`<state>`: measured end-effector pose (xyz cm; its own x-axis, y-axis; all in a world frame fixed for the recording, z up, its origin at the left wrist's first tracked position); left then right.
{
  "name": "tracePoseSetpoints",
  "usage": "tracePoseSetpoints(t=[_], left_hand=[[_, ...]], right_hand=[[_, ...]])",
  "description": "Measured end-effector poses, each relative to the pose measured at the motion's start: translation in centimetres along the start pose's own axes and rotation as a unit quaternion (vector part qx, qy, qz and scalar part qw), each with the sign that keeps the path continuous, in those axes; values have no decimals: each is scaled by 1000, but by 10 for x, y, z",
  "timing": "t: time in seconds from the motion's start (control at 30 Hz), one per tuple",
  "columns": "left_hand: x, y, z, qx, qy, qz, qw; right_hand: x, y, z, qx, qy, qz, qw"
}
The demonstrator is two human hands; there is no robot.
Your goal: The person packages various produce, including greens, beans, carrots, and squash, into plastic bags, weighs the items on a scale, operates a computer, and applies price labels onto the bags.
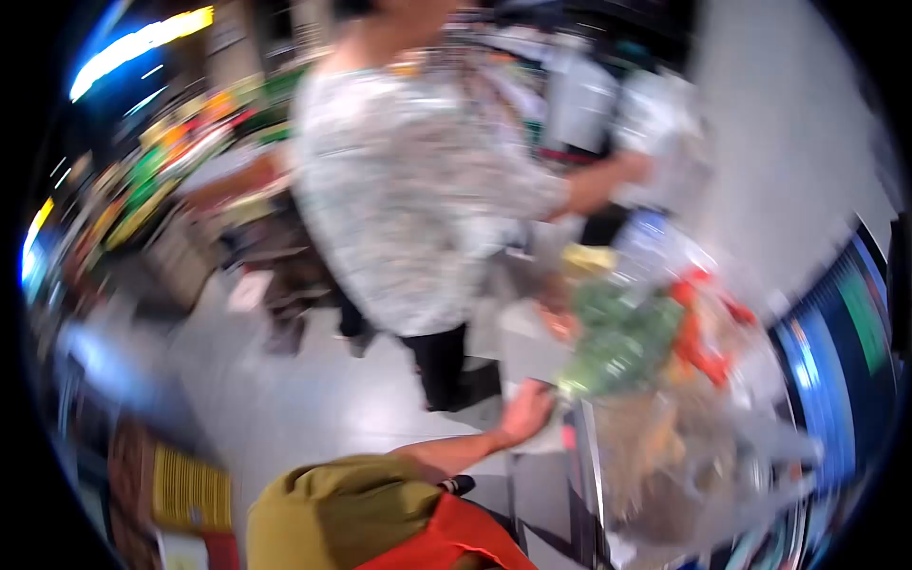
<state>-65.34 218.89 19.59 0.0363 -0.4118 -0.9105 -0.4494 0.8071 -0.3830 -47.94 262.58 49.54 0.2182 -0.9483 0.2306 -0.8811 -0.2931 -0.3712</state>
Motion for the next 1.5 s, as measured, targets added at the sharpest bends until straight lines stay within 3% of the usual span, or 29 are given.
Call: tracePoseSetpoints(t=[0.03,0.07,0.1,0.13,0.17,0.2,0.37,0.57,0.67,0.77,0.9,1.23,1.33,1.5], left_hand=[[-1,0,3,-7,-24,-66,998],[4,9,0,14,128,-187,974],[18,13,1,15,200,-251,947],[-10,-2,5,23,111,-125,986],[-17,-13,1,-16,81,-2,997],[-8,-10,1,-16,81,21,996],[8,-18,-10,-41,148,37,988],[15,-16,-13,-22,129,30,991],[16,-17,-13,-29,128,22,991],[13,-17,-13,-26,133,25,990],[20,-12,-14,-25,134,28,990],[20,-15,-18,-24,175,-10,984],[22,-15,-19,-17,125,31,992],[15,-18,-14,-55,126,25,990]], right_hand=[[-19,-5,11,-21,16,-8,1000],[-30,-8,17,-43,32,-17,998],[-29,-13,28,-39,47,-51,997],[-21,-18,35,-37,63,-86,994],[-4,-11,18,0,24,-47,999],[-8,-10,19,-5,26,-78,997],[-14,-11,12,19,12,15,1000],[-125,-10,36,3,147,77,986],[-192,-7,59,12,281,41,959],[-225,-4,63,25,292,61,954],[-247,9,58,60,174,136,974],[-289,67,68,171,154,183,956],[-308,88,67,173,146,187,956],[-320,104,57,202,119,182,955]])
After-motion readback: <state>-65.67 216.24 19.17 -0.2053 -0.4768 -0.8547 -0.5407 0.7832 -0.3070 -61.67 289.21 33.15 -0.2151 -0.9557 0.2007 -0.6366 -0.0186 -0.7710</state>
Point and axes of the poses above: each hand's wrist, its own z-axis away from the middle knuckle, its own y-axis out of the palm, x = y × z, the point moved 7 cm from there along -z, towards the middle knuckle, and after that the axes turned 2 degrees about y, right-handed, at the moved point
